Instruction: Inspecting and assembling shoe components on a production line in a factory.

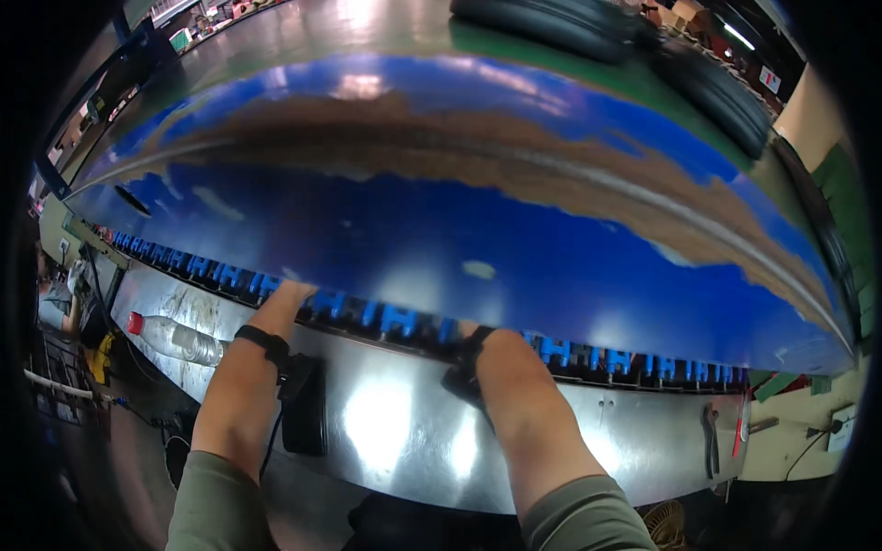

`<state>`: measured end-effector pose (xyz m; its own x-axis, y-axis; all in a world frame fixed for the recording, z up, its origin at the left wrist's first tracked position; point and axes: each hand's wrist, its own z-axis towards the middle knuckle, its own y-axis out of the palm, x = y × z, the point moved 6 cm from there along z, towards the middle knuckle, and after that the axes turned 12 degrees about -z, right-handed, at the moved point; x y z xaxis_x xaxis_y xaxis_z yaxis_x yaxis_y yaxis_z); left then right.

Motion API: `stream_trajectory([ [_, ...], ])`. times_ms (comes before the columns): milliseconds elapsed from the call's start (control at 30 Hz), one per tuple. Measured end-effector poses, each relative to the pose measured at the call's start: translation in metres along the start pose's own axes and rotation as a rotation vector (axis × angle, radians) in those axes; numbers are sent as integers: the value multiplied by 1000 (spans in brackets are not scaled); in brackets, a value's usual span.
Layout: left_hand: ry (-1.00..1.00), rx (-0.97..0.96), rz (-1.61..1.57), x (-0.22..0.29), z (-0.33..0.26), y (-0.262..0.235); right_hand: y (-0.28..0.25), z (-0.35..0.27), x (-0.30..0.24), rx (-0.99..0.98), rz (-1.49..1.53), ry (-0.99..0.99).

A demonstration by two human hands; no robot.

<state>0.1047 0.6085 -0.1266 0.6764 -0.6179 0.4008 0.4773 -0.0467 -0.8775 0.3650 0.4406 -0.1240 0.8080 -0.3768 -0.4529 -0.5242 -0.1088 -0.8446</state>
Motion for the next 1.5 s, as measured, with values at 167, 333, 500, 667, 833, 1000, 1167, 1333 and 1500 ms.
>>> stream_trajectory([
  [167,247,-247,-425,183,-55,-65,-42,-71,82,28,457,-37],
  [333,1165,42,-457,407,-137,-275,-33,-331,105,-22,1272,-161],
  [500,614,288,-110,419,-15,-332,-9,-486,130,470,196,48],
  [667,793,184,-42,514,-32,-306,10,-512,122,657,31,166],
  [833,681,73,-297,569,-147,-333,1,-510,146,571,7,166],
  [1000,978,-57,-255,527,-375,-295,-114,-572,61,819,-2,-188],
  [1167,503,-520,-581,410,-572,-142,-110,-604,15,663,597,-291],
  [1333,581,-190,-675,382,-539,-153,3,-604,33,290,1036,-162],
  [1500,-168,46,-504,255,-429,-117,7,-631,8,171,1483,-225],
])
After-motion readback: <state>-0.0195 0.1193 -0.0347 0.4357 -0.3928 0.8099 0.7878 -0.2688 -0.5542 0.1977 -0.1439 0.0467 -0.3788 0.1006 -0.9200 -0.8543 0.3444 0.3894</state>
